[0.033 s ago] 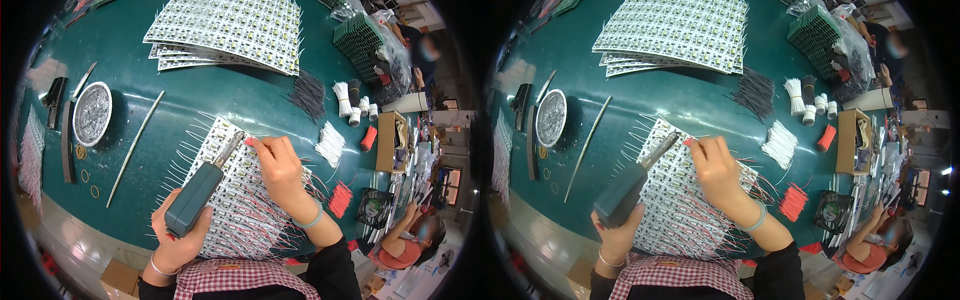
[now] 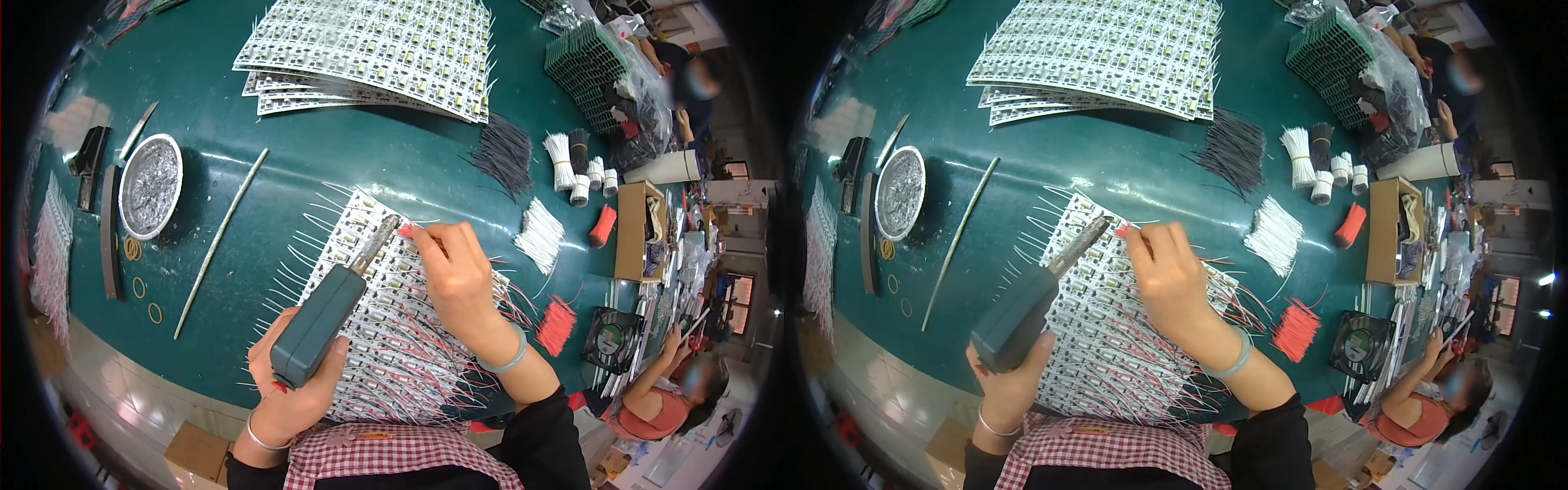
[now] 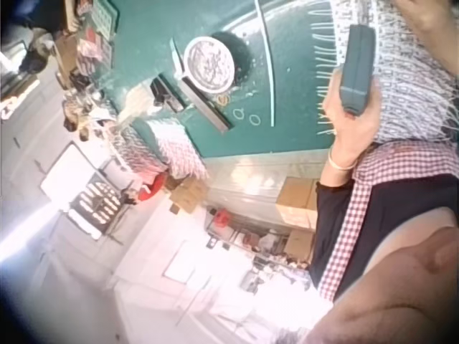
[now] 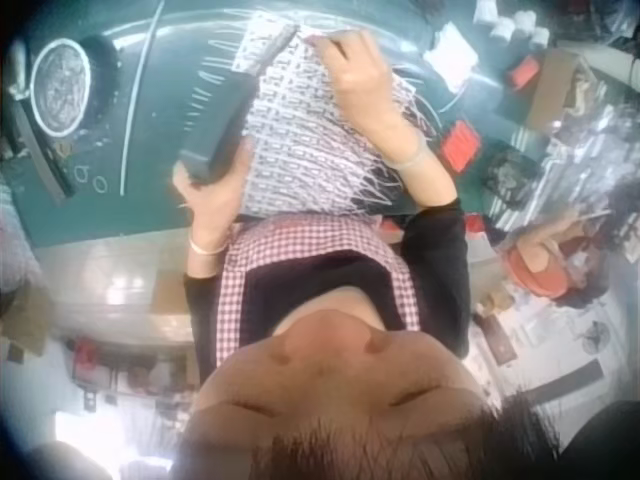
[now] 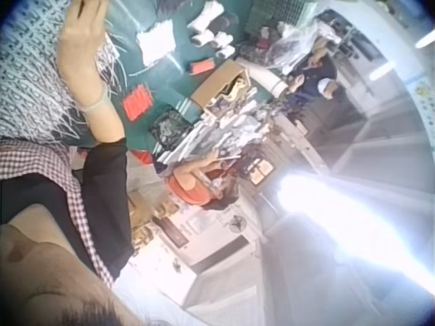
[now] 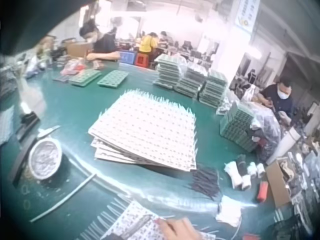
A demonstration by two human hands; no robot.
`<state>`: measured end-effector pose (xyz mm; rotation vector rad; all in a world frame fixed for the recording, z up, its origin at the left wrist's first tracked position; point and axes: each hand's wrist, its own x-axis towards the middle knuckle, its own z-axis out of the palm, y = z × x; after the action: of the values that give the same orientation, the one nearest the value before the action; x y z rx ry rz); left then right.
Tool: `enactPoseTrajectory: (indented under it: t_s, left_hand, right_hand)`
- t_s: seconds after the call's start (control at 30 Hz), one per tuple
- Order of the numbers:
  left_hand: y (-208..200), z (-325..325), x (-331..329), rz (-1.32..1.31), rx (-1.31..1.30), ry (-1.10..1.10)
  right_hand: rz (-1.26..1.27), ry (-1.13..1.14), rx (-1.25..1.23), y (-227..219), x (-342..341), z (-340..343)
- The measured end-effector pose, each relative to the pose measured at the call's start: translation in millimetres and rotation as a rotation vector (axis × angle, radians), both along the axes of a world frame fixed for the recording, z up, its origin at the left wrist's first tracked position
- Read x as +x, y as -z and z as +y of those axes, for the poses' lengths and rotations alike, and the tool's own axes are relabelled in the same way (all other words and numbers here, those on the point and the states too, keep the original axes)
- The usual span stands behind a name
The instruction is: The person uses a soldering iron to attach small red and white wires to a grid of LED modules on a green workbench. They repeatedly pick up wires, position them on the board, and apply heat to secure the connections. The workspace contains stacks of similar LED boards and bundles of wires.
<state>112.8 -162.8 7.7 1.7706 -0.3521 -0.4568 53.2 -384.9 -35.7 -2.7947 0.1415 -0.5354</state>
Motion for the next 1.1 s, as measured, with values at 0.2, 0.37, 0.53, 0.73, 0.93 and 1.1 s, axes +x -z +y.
enactPoseTrajectory:
  t_s: [0.2,0.37,0.53,0.73,0.93,1.1]
  left_hand:
    - [3.8,-3.1,-1.2,-0.012,0.012,0.009]
    - [3.1,-6.5,1.6,-0.072,0.029,0.012]
    - [2.7,-8.5,3.0,-0.044,0.057,0.039]
    - [4.1,-11.4,2.0,-0.014,0.055,0.025]
    - [4.2,-11.9,2.2,-0.021,0.075,0.033]
    - [6.0,-12.3,1.5,-0.005,0.071,0.026]
  right_hand:
    - [-0.023,-0.026,0.077,0.4,3.1,-5.0]
    - [-0.008,-0.032,0.099,-0.5,3.7,-7.7]
    - [0.000,-0.039,0.095,-1.0,3.4,-8.0]
    - [0.021,-0.034,0.061,-3.2,3.5,-6.7]
    - [0.003,-0.037,0.028,-0.7,4.0,-5.9]
    - [0.004,-0.047,-0.004,-2.9,4.9,-4.2]
